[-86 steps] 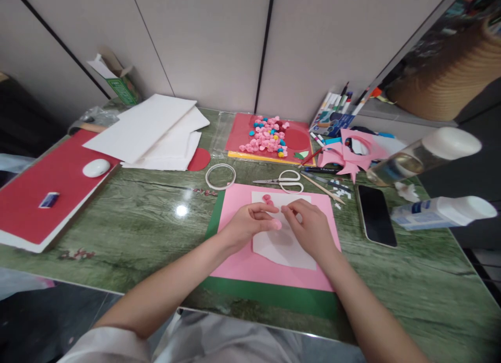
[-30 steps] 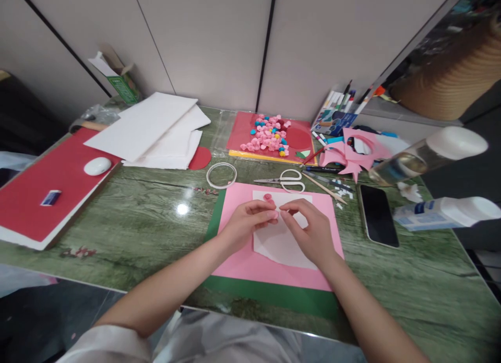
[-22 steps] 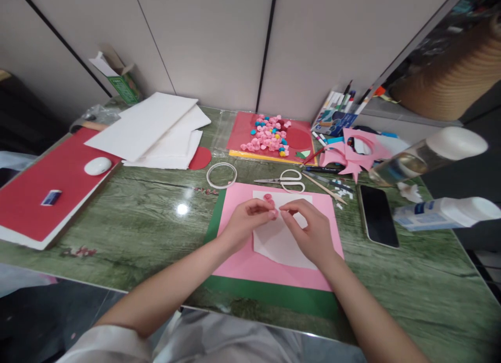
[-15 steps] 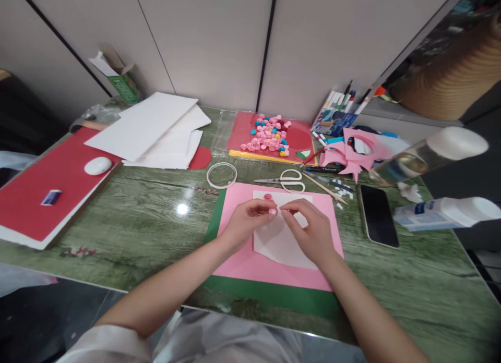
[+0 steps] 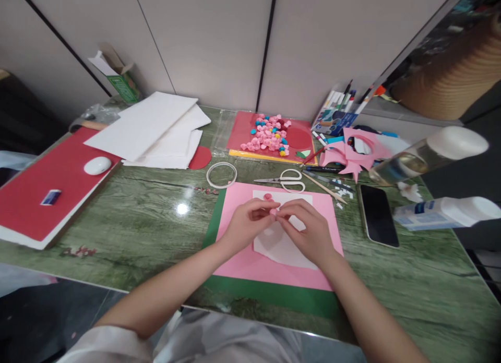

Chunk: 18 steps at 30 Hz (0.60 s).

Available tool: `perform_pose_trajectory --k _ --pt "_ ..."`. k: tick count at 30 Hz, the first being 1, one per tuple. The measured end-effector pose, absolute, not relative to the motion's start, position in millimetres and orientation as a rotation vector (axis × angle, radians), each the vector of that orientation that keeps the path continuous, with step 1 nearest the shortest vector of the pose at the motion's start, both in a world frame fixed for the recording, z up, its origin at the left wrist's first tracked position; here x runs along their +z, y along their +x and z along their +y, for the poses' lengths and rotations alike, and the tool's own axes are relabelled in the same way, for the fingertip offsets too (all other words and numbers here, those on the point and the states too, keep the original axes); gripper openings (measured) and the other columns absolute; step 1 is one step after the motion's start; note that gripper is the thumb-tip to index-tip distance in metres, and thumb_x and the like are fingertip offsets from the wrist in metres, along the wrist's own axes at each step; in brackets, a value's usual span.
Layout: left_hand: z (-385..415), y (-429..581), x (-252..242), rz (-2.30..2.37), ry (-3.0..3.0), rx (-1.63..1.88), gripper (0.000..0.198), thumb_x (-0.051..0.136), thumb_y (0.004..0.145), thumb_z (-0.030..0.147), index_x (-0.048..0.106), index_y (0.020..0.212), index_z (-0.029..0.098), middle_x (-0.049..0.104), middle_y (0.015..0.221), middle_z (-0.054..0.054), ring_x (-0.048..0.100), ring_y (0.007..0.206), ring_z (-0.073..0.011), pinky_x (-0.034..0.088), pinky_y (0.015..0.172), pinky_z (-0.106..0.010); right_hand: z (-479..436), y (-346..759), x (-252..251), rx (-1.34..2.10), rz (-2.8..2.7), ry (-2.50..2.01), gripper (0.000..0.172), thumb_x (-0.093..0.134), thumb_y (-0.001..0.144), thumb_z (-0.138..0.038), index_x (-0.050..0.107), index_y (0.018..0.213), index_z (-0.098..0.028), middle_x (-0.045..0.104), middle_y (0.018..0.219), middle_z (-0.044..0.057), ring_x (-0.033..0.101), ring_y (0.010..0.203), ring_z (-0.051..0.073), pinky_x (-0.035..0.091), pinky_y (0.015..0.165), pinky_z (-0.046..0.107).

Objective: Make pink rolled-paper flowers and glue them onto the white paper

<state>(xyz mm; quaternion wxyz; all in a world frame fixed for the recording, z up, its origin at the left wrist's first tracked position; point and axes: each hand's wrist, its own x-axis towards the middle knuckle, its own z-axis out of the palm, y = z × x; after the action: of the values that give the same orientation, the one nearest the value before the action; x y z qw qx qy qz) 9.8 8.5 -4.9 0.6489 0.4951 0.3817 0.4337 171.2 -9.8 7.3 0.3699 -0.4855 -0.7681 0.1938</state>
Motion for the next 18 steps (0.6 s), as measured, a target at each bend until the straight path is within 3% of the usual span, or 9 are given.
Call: perform_pose_trajectory --k 18 --pt "7.1 9.1 -8.4 1.024 1.144 0.929 0.023 0.068 0.067 0.028 0.068 0.086 0.015 0.069 0.086 -0.008 0.063 0.078 -0.0183 0.05 0.073 -0.03 -6.8 175.5 10.8 0.667 -2.004 -1.275 0.006 0.051 0.082 -0.019 0.055 0.084 -0.024 0.054 0.088 0.003 0.055 0.084 0.015 0.047 0.074 0.03"
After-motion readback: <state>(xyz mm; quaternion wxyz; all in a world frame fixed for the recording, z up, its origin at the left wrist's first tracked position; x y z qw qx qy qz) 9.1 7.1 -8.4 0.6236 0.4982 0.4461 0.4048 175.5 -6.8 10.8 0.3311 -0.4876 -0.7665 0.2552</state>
